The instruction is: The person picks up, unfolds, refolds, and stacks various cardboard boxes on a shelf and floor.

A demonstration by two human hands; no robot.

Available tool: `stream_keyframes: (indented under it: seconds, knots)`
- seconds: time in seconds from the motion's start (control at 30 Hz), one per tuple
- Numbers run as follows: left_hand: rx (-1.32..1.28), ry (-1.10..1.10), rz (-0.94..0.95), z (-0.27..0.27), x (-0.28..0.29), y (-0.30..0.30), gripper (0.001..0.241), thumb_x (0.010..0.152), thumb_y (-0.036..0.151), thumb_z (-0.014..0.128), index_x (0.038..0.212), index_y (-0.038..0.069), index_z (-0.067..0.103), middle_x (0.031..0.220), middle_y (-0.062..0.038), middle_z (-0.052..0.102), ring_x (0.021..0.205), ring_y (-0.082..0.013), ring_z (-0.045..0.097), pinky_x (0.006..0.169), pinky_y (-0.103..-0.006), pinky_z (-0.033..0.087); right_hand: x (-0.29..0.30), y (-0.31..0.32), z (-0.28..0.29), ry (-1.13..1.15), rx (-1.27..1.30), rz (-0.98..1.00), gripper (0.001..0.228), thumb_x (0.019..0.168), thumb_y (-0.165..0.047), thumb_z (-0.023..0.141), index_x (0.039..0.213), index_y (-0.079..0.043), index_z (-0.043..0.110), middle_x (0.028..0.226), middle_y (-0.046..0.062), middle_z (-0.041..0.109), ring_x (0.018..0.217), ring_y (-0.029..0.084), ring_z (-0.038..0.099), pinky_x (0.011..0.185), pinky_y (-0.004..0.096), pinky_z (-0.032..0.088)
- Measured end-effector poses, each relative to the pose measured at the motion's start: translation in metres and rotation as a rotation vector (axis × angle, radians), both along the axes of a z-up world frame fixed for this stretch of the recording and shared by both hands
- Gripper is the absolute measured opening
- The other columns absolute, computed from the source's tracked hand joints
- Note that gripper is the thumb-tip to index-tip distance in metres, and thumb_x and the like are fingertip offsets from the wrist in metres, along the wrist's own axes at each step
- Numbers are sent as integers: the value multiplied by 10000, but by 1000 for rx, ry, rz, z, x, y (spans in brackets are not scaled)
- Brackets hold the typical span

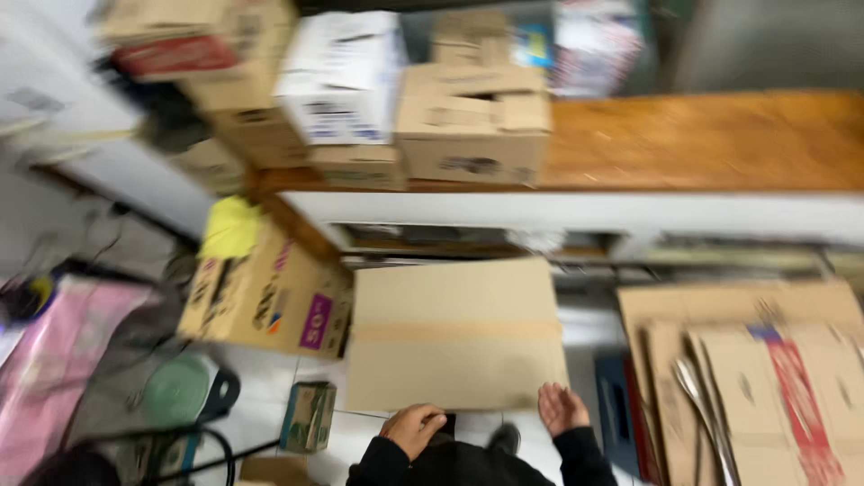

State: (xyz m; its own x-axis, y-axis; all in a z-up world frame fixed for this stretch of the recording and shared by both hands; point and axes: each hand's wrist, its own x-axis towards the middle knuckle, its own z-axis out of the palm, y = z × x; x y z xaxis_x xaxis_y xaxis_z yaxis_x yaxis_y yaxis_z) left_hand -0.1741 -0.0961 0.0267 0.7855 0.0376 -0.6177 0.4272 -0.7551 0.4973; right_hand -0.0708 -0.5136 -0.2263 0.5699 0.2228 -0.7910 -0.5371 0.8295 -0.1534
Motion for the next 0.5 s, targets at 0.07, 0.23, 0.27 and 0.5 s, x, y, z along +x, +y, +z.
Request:
stream_keyframes:
  seconds: [0.07, 0.23, 0.27, 0.5]
  knots:
    - [-23, -79, 84, 0, 15, 12, 446, 1199, 697, 666, 1414, 407, 927, 1509, 173, 935, 1406, -137, 864, 1115, -377, 654, 10, 38, 15, 31, -105, 87, 469, 1176, -393, 816, 1530, -94, 740, 1605, 223, 842, 1475, 442, 808, 1245, 542, 667]
    - [-20, -340, 364, 26, 70, 71, 487, 1163, 677, 697, 1425, 325, 907, 1507, 71, 937, 1379, -187, 893, 1174, -396, 681, 46, 97, 27, 74, -117, 328, 535, 1175, -430, 814, 1607, -125, 732, 1741, 172, 799, 1562, 397, 771, 1247, 522, 644]
    - [-53, -386, 408, 36, 85, 88, 623, 1193, 673, 665, 1604, 256, 878, 1676, -3, 888, 1503, -223, 862, 1274, -415, 692, 54, 105, 33, 89, -143, 363, 513, 1181, -415, 810, 1604, -136, 727, 1765, 171, 789, 1575, 397, 760, 1251, 515, 632]
    - [-643, -865, 919, 207, 289, 220, 407, 1171, 477, 846, 1378, 129, 890, 1160, -55, 961, 995, -168, 895, 912, -341, 774, 80, 147, 62, 69, -298, 228, 573, 1209, -410, 801, 1631, -31, 727, 1764, 243, 763, 1628, 435, 734, 1276, 459, 640]
